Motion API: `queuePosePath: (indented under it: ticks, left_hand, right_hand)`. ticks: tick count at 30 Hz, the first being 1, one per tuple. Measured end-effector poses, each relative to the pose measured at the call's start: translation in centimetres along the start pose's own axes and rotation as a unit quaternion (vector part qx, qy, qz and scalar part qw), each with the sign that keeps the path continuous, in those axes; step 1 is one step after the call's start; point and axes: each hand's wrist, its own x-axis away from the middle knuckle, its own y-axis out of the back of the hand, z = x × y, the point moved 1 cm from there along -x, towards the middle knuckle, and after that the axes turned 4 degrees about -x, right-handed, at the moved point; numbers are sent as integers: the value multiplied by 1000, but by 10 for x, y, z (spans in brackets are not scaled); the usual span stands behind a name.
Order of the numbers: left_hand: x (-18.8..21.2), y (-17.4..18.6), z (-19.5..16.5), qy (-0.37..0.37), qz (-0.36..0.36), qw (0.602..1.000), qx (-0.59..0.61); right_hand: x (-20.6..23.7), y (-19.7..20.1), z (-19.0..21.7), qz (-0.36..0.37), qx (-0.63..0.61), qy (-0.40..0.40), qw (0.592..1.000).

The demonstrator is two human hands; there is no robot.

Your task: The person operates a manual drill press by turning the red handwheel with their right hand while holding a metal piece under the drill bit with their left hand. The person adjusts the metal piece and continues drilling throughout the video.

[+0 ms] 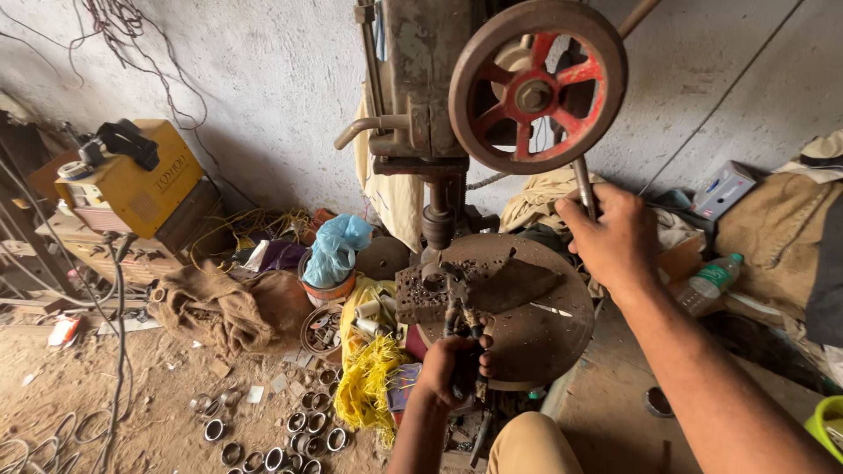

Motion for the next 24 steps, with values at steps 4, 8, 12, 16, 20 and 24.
queuePosePath:
  ticks: [4, 8, 12, 16, 20, 24]
  left_hand:
    - [-1, 2, 0, 20, 32, 999, -5]
    - [-3, 4, -1, -1, -26, 1000, -16]
    - [-2, 4, 0, 10, -16, 1000, 7]
    - [0, 4, 2, -2, -25, 999, -21]
    - [-2, 4, 3, -3, 0, 1000, 0]
    - [-2, 7, 1, -4, 28, 999, 17]
  right_hand:
    - [-2, -4, -11, -6, 10, 5, 1000]
    - [-6, -18, -21, -40, 17, 56, 998]
    - [-4, -16, -21, -32, -2, 31, 999]
    - [-1, -5, -8, -11, -12, 13, 1000]
    - [-1, 1, 0, 14, -24, 17, 999]
    - [-2, -5, -10, -5, -17, 15, 1000]
